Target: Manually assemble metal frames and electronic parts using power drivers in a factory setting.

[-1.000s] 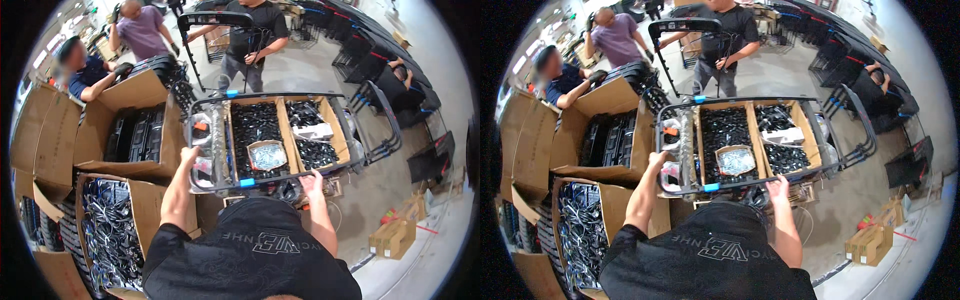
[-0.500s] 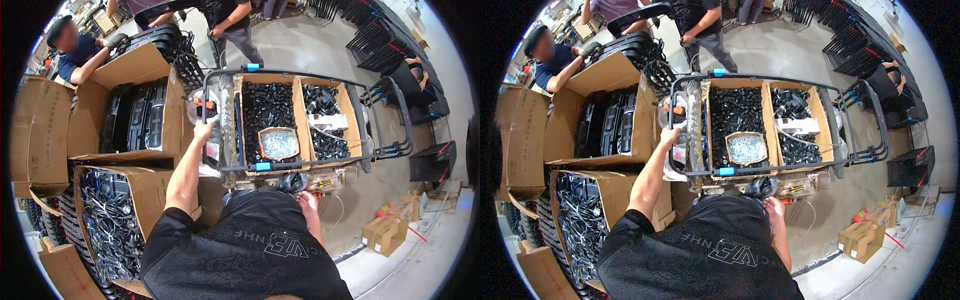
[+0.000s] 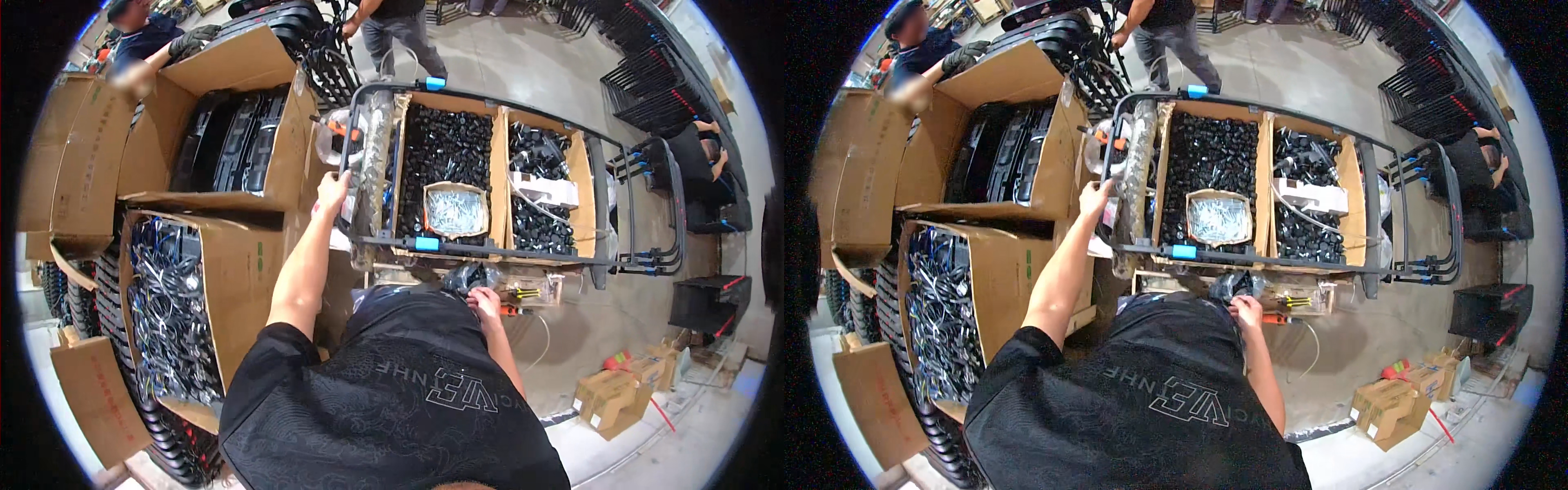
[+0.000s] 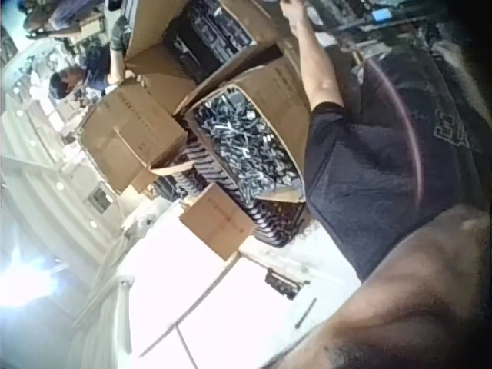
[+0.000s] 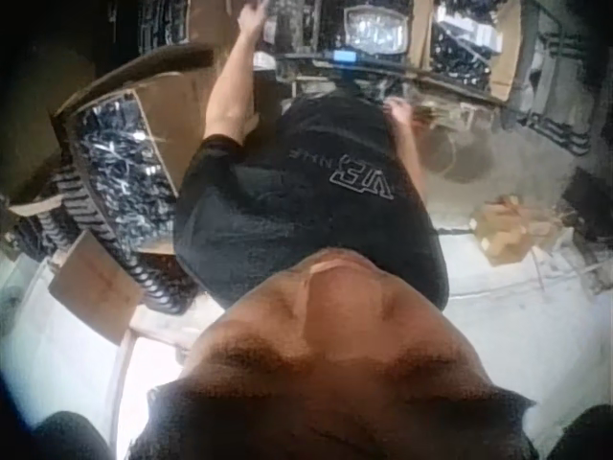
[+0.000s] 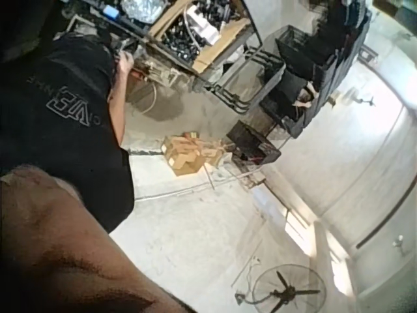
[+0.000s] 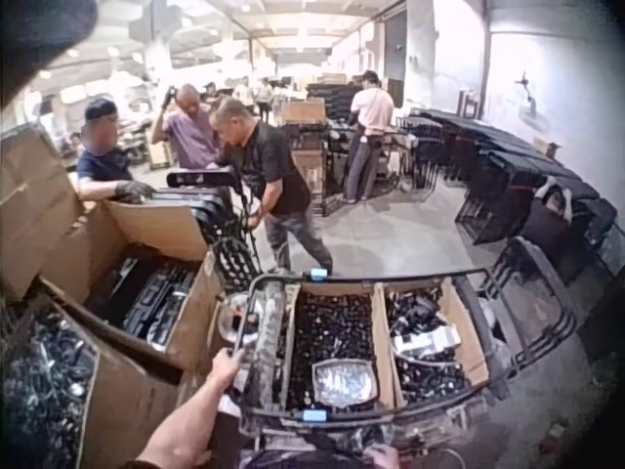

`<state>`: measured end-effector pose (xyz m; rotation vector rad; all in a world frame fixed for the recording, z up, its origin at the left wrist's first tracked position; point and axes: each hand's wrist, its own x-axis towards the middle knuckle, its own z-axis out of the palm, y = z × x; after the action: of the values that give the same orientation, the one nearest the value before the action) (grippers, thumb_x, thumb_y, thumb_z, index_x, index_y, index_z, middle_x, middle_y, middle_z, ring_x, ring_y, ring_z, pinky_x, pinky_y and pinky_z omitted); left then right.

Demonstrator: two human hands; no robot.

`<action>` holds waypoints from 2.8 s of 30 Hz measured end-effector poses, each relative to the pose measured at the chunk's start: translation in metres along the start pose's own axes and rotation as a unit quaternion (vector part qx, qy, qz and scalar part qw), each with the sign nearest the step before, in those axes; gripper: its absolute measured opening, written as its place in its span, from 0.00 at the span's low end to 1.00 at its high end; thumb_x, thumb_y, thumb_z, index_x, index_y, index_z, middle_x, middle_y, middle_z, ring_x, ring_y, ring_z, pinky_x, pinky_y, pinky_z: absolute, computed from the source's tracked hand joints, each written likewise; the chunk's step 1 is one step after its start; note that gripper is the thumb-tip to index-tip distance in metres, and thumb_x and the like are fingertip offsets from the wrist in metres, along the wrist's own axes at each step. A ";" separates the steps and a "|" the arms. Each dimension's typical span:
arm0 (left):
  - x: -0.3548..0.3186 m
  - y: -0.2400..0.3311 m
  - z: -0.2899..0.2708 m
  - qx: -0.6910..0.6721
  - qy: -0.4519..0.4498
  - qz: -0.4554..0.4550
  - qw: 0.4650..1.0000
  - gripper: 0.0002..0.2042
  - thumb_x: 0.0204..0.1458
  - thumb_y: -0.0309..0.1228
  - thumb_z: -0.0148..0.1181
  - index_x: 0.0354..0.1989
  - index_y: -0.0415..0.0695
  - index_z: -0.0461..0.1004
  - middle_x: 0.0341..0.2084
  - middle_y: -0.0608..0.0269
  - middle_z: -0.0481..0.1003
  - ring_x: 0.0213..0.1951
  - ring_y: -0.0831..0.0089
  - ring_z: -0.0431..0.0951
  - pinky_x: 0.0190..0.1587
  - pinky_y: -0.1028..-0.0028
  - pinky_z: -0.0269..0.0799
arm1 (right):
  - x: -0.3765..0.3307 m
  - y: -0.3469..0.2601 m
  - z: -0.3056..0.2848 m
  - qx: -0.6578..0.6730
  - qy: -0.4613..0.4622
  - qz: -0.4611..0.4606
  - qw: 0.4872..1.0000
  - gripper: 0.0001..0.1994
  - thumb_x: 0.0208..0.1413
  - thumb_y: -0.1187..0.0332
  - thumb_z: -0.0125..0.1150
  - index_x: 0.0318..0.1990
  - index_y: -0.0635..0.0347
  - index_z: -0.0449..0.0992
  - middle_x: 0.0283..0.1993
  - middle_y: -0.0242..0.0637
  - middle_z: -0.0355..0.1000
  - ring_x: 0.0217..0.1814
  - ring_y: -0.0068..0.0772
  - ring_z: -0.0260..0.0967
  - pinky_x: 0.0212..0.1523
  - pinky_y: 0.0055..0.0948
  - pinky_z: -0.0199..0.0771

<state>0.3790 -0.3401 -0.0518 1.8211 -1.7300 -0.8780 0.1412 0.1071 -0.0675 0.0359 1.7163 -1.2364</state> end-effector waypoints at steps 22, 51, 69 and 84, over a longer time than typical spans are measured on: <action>-0.163 -0.100 -0.411 0.073 0.410 -0.009 0.909 0.12 0.46 0.28 0.60 0.39 0.38 0.77 0.35 0.48 0.78 0.37 0.58 0.80 0.43 0.65 0.75 | 0.043 0.050 -0.012 -0.295 -0.207 -0.023 0.932 0.14 0.54 0.68 0.60 0.18 0.63 0.73 0.19 0.37 0.73 0.19 0.28 0.69 0.24 0.26 0.70; -0.261 -0.002 -0.547 -0.101 0.289 0.116 0.945 0.16 0.59 0.44 0.56 0.40 0.41 0.73 0.22 0.71 0.69 0.25 0.78 0.68 0.31 0.75 0.66 | -0.048 -0.110 0.236 -0.406 -0.461 -0.353 0.705 0.10 0.60 0.66 0.60 0.39 0.66 0.77 0.31 0.30 0.75 0.33 0.20 0.70 0.37 0.25 0.72; -0.217 0.144 -0.223 0.019 -0.387 0.290 0.875 0.19 0.65 0.44 0.46 0.50 0.38 0.67 0.27 0.44 0.76 0.32 0.49 0.78 0.37 0.58 0.71 | -0.175 -0.260 0.220 -0.176 -0.169 -0.542 0.804 0.17 0.69 0.58 0.46 0.44 0.65 0.72 0.33 0.30 0.70 0.36 0.20 0.66 0.39 0.22 0.67; -0.229 0.151 -0.140 0.144 -0.533 0.451 0.701 0.21 0.64 0.45 0.44 0.39 0.36 0.72 0.30 0.37 0.76 0.38 0.40 0.77 0.42 0.50 0.72 | -0.108 -0.242 0.101 0.347 0.005 -0.243 0.906 0.16 0.69 0.56 0.45 0.31 0.54 0.66 0.19 0.21 0.52 0.15 0.16 0.42 0.13 0.20 0.41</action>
<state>0.3780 -0.1389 0.1814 0.1497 -3.1212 -1.2987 0.1403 -0.0318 0.1801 0.0390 1.2400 -2.1785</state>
